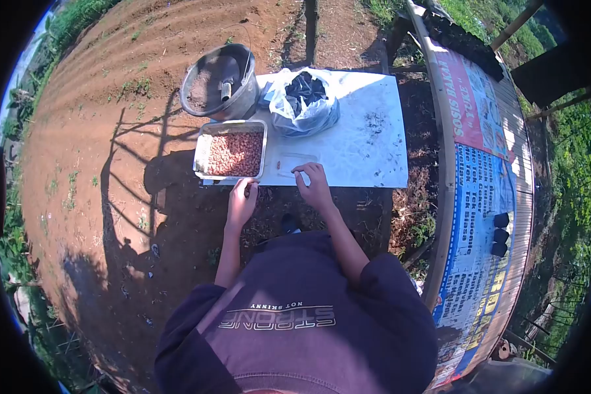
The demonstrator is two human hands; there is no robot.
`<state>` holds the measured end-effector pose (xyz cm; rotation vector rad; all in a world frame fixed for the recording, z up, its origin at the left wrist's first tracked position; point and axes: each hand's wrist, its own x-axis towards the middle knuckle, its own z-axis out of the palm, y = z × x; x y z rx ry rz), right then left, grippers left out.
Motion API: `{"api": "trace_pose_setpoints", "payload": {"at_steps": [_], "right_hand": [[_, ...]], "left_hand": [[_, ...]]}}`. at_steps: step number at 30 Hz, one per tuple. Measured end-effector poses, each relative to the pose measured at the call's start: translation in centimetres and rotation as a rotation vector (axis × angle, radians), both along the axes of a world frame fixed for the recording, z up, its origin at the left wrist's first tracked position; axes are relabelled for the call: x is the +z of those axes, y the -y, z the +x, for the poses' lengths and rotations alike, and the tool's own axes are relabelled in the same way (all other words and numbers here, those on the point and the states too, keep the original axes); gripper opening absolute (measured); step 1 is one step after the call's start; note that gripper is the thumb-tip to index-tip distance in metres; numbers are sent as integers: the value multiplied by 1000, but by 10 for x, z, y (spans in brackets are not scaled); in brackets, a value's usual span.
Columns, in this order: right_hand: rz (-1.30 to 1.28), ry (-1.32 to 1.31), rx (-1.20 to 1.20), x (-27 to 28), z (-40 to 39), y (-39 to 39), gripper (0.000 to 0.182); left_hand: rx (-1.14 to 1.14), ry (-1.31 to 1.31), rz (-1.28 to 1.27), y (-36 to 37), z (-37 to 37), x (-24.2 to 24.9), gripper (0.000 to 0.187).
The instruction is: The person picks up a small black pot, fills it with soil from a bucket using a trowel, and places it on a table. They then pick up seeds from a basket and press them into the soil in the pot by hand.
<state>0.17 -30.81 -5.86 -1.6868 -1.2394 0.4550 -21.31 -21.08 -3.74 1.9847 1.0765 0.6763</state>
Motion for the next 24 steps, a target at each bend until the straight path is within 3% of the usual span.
{"api": "trace_pose_setpoints", "payload": {"at_steps": [8,17,24], "right_hand": [[8,38,-60,10,12,-34,10],[21,102,-165,10,74,-81,8],[27,203,-152,12,119,-119,8]], "left_hand": [[-127,-22,-64,-47,43,-7,15],[-262,7,280,-111,126,-14,10],[-199,73,268,-156,174,2,10]]}}
